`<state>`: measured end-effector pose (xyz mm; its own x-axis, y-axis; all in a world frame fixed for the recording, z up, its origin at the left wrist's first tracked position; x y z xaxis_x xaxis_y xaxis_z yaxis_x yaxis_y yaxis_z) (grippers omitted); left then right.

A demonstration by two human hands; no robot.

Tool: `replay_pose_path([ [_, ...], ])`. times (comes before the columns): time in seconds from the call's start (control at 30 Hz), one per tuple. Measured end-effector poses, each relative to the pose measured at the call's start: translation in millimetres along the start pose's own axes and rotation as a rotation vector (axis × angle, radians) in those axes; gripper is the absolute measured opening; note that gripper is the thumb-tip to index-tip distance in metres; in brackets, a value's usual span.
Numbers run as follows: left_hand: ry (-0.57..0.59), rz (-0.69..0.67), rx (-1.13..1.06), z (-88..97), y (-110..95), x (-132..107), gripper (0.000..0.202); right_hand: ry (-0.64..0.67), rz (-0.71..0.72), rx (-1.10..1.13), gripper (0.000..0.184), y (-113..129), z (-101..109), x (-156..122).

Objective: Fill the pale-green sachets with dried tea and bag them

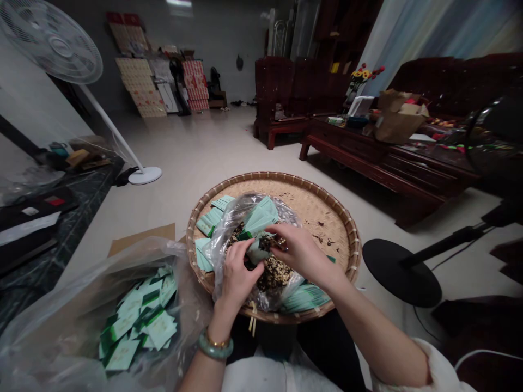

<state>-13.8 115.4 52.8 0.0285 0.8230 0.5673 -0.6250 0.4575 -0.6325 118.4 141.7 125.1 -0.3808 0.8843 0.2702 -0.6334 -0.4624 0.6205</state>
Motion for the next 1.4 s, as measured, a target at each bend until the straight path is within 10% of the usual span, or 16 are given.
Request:
replay_pose_path([
  [0.4,-0.002,-0.002,-0.008,-2.8,0.4,0.0,0.044,-0.023,0.108,0.14,0.026,17.7,-1.7,-0.2],
  [0.7,-0.046,0.002,-0.077,7.2,-3.0,-2.1,0.043,-0.134,-0.039,0.253,0.017,-15.3,9.1,-12.4],
  [1.4,-0.111,-0.141,0.008,16.2,-19.4,-7.8,0.044,0.39,-0.378,-0.406,0.037,-96.6,-90.2,-51.3],
])
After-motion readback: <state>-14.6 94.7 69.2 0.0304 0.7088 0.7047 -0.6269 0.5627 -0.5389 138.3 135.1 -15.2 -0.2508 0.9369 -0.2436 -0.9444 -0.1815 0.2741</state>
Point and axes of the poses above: each hand's wrist, its own x-axis towards the middle knuckle, its own z-axis out of the back of the hand, y = z × x, the point moved 9 cm from there along x, towards the middle knuckle, and after that the axes turned 7 degrees about -z, right-handed, at the moved point
